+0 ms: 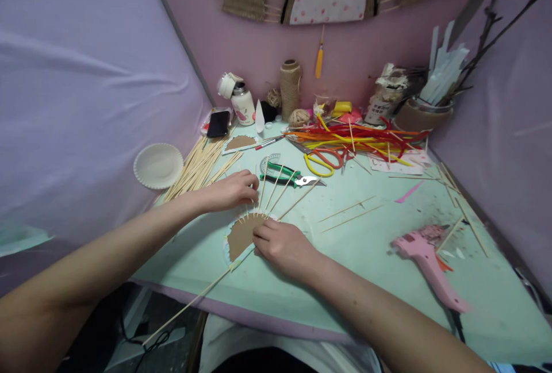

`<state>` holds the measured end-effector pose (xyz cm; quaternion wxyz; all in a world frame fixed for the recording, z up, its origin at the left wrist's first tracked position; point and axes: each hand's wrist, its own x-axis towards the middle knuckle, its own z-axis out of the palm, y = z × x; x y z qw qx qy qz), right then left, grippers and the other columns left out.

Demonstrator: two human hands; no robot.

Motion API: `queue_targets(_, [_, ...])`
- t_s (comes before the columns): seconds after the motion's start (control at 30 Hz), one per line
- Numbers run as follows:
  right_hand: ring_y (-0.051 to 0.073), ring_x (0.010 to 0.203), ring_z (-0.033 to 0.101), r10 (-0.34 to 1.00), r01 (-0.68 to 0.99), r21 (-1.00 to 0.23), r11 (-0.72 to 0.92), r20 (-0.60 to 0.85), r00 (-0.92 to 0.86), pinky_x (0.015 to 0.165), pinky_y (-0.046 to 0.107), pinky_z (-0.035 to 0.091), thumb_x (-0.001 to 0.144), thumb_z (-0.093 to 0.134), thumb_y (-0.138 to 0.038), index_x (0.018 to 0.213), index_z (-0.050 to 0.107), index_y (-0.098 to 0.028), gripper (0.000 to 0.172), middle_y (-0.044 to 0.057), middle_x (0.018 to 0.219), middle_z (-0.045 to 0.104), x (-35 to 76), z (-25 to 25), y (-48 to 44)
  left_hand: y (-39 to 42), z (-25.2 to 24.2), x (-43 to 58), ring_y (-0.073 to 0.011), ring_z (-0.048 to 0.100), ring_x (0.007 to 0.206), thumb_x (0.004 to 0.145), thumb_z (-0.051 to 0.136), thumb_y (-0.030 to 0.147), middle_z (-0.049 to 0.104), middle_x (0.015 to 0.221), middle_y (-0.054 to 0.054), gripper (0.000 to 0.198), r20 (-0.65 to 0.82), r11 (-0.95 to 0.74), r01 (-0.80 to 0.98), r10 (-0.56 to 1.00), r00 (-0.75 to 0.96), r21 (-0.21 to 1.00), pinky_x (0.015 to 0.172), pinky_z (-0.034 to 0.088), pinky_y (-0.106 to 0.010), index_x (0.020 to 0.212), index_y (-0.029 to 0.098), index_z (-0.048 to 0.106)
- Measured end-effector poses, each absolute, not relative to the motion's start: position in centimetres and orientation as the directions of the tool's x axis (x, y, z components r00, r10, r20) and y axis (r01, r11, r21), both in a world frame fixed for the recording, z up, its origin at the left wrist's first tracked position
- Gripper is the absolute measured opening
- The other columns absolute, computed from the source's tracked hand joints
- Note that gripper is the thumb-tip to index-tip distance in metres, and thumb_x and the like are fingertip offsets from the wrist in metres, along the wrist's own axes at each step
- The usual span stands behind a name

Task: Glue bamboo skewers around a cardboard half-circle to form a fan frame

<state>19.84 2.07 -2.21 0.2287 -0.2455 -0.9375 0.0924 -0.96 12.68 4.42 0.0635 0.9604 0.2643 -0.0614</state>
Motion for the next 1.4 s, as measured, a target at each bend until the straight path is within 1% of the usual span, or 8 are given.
queue_targets(0.13, [0.02, 0.091, 0.062, 0.513, 0.419, -0.305, 0.855, 0.382, -0.769, 0.073, 0.031, 0.052, 0.097, 0.057, -0.023, 0.099, 0.07, -0.019, 0.014, 0.008, 0.1, 0.07, 19.8, -2.0, 2.0, 12.7, 4.3, -0.8, -0.022, 0.048, 0.098, 0.092, 0.059, 0.021, 0.061, 0.1, -0.007, 0.016, -0.145, -0.851, 0.515, 0.499, 0.854, 0.106, 0.084, 0.038, -0.032, 0.086, 0.022, 0.073])
queue_targets(0.27, [0.02, 0.093, 0.062, 0.53, 0.437, -0.312, 0.844, 0.358, -0.769, 0.074, 0.03, 0.052, 0.097, 0.056, -0.022, 0.099, 0.07, -0.019, 0.015, 0.008, 0.1, 0.07, 19.8, -2.0, 1.9, 12.8, 4.4, -0.7, -0.0216, 0.047, 0.095, 0.093, 0.057, 0.022, 0.061, 0.097, -0.007, 0.021, -0.142, -0.85, 0.514, 0.498, 0.855, 0.111, 0.084, 0.039, -0.033, 0.081, 0.021, 0.074])
queue_targets(0.53, [0.019, 0.095, 0.061, 0.543, 0.445, -0.329, 0.833, 0.335, -0.77, 0.076, 0.029, 0.052, 0.098, 0.055, -0.023, 0.102, 0.069, -0.018, 0.016, 0.008, 0.102, 0.07, 19.9, -2.1, 1.9, 12.8, 3.9, -1.1, -0.0205, 0.047, 0.093, 0.094, 0.057, 0.023, 0.062, 0.095, -0.007, 0.021, -0.106, -0.85, 0.507, 0.496, 0.861, 0.143, 0.083, 0.039, -0.03, 0.082, 0.021, 0.075])
queue_targets(0.8, [0.019, 0.095, 0.061, 0.537, 0.445, -0.315, 0.838, 0.332, -0.776, 0.076, 0.029, 0.052, 0.099, 0.052, -0.023, 0.102, 0.07, -0.018, 0.019, 0.009, 0.103, 0.069, 19.8, -2.2, 1.9, 12.8, 3.9, -1.2, -0.0208, 0.047, 0.093, 0.093, 0.058, 0.022, 0.061, 0.094, -0.006, 0.019, -0.104, -0.846, 0.515, 0.505, 0.857, 0.136, 0.083, 0.039, -0.03, 0.083, 0.022, 0.075])
queue_targets(0.93, [0.019, 0.094, 0.061, 0.531, 0.449, -0.297, 0.843, 0.322, -0.784, 0.076, 0.029, 0.052, 0.1, 0.051, -0.024, 0.101, 0.069, -0.018, 0.019, 0.009, 0.102, 0.069, 19.8, -2.3, 1.9, 12.7, 4.1, -1.0, -0.0209, 0.048, 0.093, 0.092, 0.058, 0.019, 0.062, 0.094, -0.007, 0.018, -0.092, -0.851, 0.505, 0.497, 0.863, 0.144, 0.083, 0.04, -0.031, 0.087, 0.02, 0.074])
queue_targets(1.07, [0.019, 0.095, 0.06, 0.535, 0.461, -0.285, 0.841, 0.311, -0.785, 0.075, 0.029, 0.052, 0.1, 0.051, -0.025, 0.102, 0.069, -0.017, 0.02, 0.009, 0.101, 0.069, 19.8, -2.1, 1.9, 12.2, 4.4, -0.4, -0.0209, 0.049, 0.094, 0.09, 0.056, 0.012, 0.063, 0.096, -0.008, 0.019, -0.036, -0.846, 0.511, 0.512, 0.858, 0.154, 0.085, 0.042, -0.031, 0.095, 0.019, 0.073])
queue_targets(1.3, [0.019, 0.094, 0.059, 0.541, 0.463, -0.294, 0.836, 0.296, -0.787, 0.074, 0.029, 0.05, 0.099, 0.051, -0.023, 0.102, 0.069, -0.017, 0.019, 0.009, 0.1, 0.068, 19.9, -1.9, 1.9, 12.0, 4.0, 0.4, -0.0218, 0.051, 0.096, 0.086, 0.054, 0.005, 0.064, 0.098, -0.007, 0.027, -0.013, -0.884, 0.461, 0.462, 0.887, 0.082, 0.085, 0.042, -0.032, 0.098, 0.02, 0.073])
queue_targets(1.4, [0.019, 0.092, 0.059, 0.544, 0.469, -0.291, 0.834, 0.297, -0.785, 0.072, 0.028, 0.05, 0.1, 0.051, -0.024, 0.102, 0.069, -0.017, 0.019, 0.008, 0.099, 0.068, 19.9, -1.9, 1.9, 12.1, 4.0, 0.6, -0.0216, 0.051, 0.095, 0.085, 0.056, 0.005, 0.064, 0.098, -0.007, 0.026, -0.008, -0.888, 0.454, 0.455, 0.891, 0.077, 0.085, 0.042, -0.032, 0.098, 0.02, 0.073])
